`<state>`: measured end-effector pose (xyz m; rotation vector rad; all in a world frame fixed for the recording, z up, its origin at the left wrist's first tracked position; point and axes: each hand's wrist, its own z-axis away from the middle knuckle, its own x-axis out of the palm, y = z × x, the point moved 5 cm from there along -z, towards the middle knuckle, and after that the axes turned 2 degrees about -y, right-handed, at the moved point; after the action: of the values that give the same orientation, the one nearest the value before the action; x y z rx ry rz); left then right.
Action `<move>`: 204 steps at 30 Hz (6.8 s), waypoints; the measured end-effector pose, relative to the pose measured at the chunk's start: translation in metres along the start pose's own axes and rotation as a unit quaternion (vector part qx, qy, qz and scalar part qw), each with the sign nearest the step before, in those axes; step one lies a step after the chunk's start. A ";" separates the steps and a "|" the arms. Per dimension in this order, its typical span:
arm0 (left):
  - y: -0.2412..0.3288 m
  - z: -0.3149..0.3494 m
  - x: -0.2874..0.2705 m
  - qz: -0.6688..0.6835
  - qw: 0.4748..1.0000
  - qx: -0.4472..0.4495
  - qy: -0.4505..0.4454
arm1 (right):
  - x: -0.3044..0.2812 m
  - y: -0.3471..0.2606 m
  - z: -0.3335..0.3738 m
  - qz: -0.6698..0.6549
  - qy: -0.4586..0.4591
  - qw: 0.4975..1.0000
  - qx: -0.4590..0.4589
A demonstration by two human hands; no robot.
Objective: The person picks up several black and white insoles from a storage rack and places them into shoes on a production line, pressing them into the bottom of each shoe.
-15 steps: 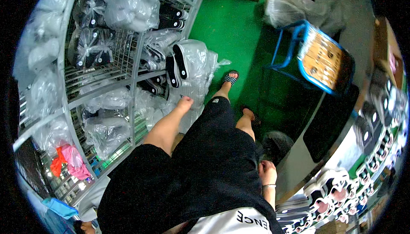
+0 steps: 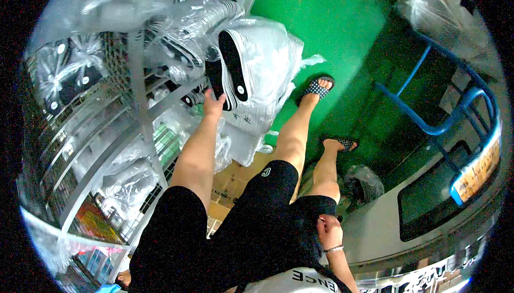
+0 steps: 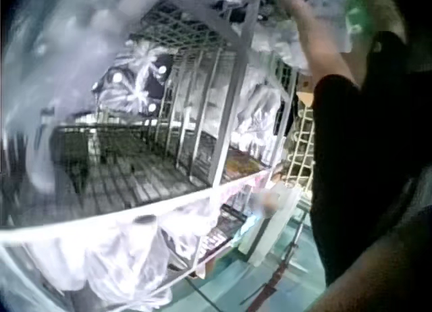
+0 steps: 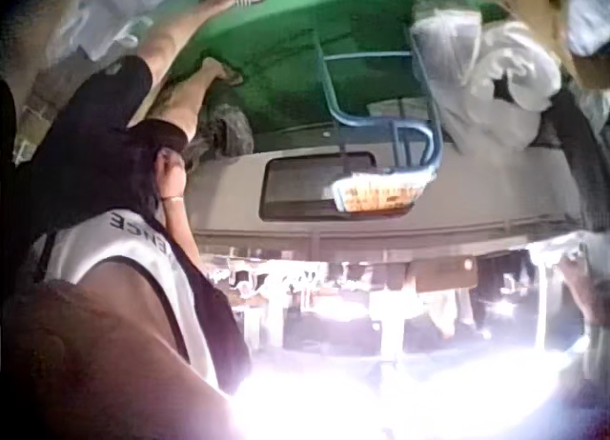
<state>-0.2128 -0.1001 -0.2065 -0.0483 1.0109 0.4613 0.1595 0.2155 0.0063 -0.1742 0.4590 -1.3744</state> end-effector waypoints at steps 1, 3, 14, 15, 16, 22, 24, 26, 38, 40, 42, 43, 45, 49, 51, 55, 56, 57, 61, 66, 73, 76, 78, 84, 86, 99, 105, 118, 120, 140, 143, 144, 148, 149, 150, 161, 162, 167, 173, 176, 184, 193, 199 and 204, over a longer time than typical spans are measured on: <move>0.002 -0.001 0.003 -0.010 1.000 -0.011 -0.004 | 0.009 0.009 0.005 0.020 -0.006 1.000 0.007; -0.006 -0.011 0.012 0.012 1.000 -0.017 -0.017 | 0.011 0.017 0.006 0.053 -0.023 0.998 0.022; 0.005 0.002 -0.004 -0.182 0.966 0.126 0.131 | 0.004 0.014 0.001 0.079 -0.011 0.997 -0.009; 0.008 -0.006 0.001 -0.150 0.981 0.090 0.080 | 0.003 0.014 0.002 0.057 -0.004 0.998 -0.010; 0.010 -0.011 0.006 -0.117 0.991 0.053 0.027 | 0.002 0.014 0.002 0.035 0.004 0.999 -0.009; -0.001 -0.023 0.011 -0.008 0.999 -0.003 0.043 | 0.007 0.034 0.003 0.052 -0.001 0.998 0.032; -0.026 -0.032 0.004 0.095 0.991 0.076 0.061 | 0.008 0.036 0.004 0.071 -0.019 0.997 0.037; -0.033 -0.026 0.001 0.131 0.986 0.078 0.064 | 0.008 0.035 0.004 0.024 -0.009 0.999 0.037; 0.061 0.025 0.026 0.062 0.996 0.012 0.056 | 0.002 0.019 0.003 0.000 0.025 0.999 0.030; 0.040 0.016 0.020 0.152 0.984 0.041 0.078 | -0.001 0.023 0.006 -0.006 0.035 0.999 0.017; 0.053 0.021 0.005 0.130 0.984 0.090 0.079 | 0.000 0.028 0.012 -0.019 0.061 0.998 0.007; 0.068 0.028 -0.002 0.143 0.982 0.101 0.071 | 0.002 0.031 0.016 -0.017 0.077 0.997 0.004; 0.104 0.059 -0.013 0.204 0.970 0.128 0.028 | 0.001 0.033 0.021 -0.031 0.141 0.989 -0.030; 0.131 0.183 -0.068 0.324 0.921 0.162 -0.139 | -0.003 -0.004 0.033 -0.130 0.157 0.975 -0.090; 0.133 0.259 -0.078 0.294 0.915 0.103 -0.256 | -0.007 -0.034 0.045 -0.206 0.074 0.967 -0.131; 0.214 0.428 -0.111 0.117 0.788 0.285 -0.533 | -0.028 -0.073 0.086 -0.501 0.064 0.829 -0.238; 0.252 0.479 -0.122 0.152 0.726 0.356 -0.568 | -0.040 -0.072 0.100 -0.543 0.073 0.789 -0.276; 0.228 0.475 -0.085 0.171 0.676 0.413 -0.586 | -0.056 -0.063 0.123 -0.540 0.131 0.785 -0.275; 0.273 0.568 -0.070 0.022 0.580 0.508 -0.636 | -0.102 -0.002 0.220 -0.492 0.299 0.735 -0.357; 0.288 0.671 -0.061 -0.179 0.509 0.440 -0.718 | -0.128 0.072 0.348 -0.417 0.512 0.692 -0.291; 0.303 0.848 -0.020 -0.088 0.438 0.436 -0.781 | -0.042 0.250 0.466 -0.552 0.739 0.380 -0.065; 0.297 0.899 -0.011 -0.063 0.466 0.420 -0.776 | -0.013 0.312 0.466 -0.610 0.738 0.271 -0.098; 0.296 0.922 -0.006 -0.030 0.425 0.370 -0.826 | -0.004 0.319 0.482 -0.531 0.602 0.480 0.354; 0.293 0.963 0.015 -0.100 0.328 0.436 -0.832 | -0.065 0.266 0.513 -0.486 0.767 0.390 0.156; 0.287 0.963 0.025 -0.180 0.287 0.457 -0.822 | -0.115 0.233 0.502 -0.472 0.752 0.458 0.034; 0.400 0.994 0.130 -0.082 0.172 0.745 -0.639 | -0.199 0.192 0.465 -0.125 0.658 0.680 0.298; 0.383 1.020 0.142 -0.183 0.191 0.754 -0.601 | -0.249 0.226 0.411 -0.170 0.498 0.759 0.385; 0.383 1.003 0.146 -0.216 0.259 0.796 -0.502 | -0.215 0.200 0.433 -0.219 0.454 0.741 0.443; 0.382 1.002 0.150 -0.213 0.251 0.784 -0.527 | -0.214 0.197 0.443 -0.229 0.440 0.750 0.438; 0.379 0.982 0.156 -0.190 0.249 0.594 -0.741 | -0.271 0.267 0.381 -0.208 0.241 0.916 0.243; 0.384 0.987 0.150 -0.163 0.203 0.631 -0.731 | -0.279 0.272 0.389 -0.268 0.193 0.917 0.224; 0.382 0.987 0.153 -0.164 0.200 0.601 -0.757 | -0.268 0.283 0.368 -0.242 0.174 0.931 0.213; 0.363 0.958 0.183 -0.161 0.241 0.469 -0.834 | -0.281 0.261 0.365 -0.060 0.335 0.898 0.280; 0.359 0.959 0.180 -0.184 0.249 0.496 -0.811 | -0.284 0.254 0.372 -0.025 0.365 0.876 0.313; 0.354 0.952 0.190 -0.172 0.246 0.500 -0.813 | -0.290 0.245 0.377 0.014 0.396 0.853 0.339; 0.375 0.978 0.154 -0.162 0.186 0.571 -0.783 | -0.264 0.251 0.378 -0.131 0.220 0.937 0.237; 0.375 0.976 0.158 -0.192 0.222 0.528 -0.797 | -0.261 0.250 0.379 -0.184 0.269 0.917 0.231; 0.380 0.982 0.154 -0.191 0.205 0.672 -0.686 | -0.229 0.250 0.367 -0.337 0.267 0.870 0.241; 0.380 0.986 0.150 -0.220 0.221 0.630 -0.711 | -0.228 0.251 0.369 -0.324 0.263 0.882 0.218; 0.386 0.994 0.146 -0.262 0.239 0.551 -0.756 | -0.233 0.245 0.382 -0.314 0.267 0.886 0.210; 0.381 0.992 0.169 -0.350 0.311 0.465 -0.751 | -0.260 0.284 0.431 -0.053 0.683 0.633 0.360; 0.375 1.002 0.177 -0.362 0.349 0.440 -0.744 | -0.261 0.308 0.429 -0.224 0.648 0.654 0.319; 0.393 1.036 0.139 -0.232 0.238 0.670 -0.664 | -0.245 0.293 0.457 -0.492 0.704 0.512 -0.010; 0.401 1.043 0.032 -0.010 0.051 0.803 -0.593 | -0.230 0.261 0.483 -0.396 0.798 0.447 0.085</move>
<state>0.4835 0.5329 0.3974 2.0900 -0.7874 -0.9569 0.5656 0.4204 0.3896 1.4714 1.9947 -2.1692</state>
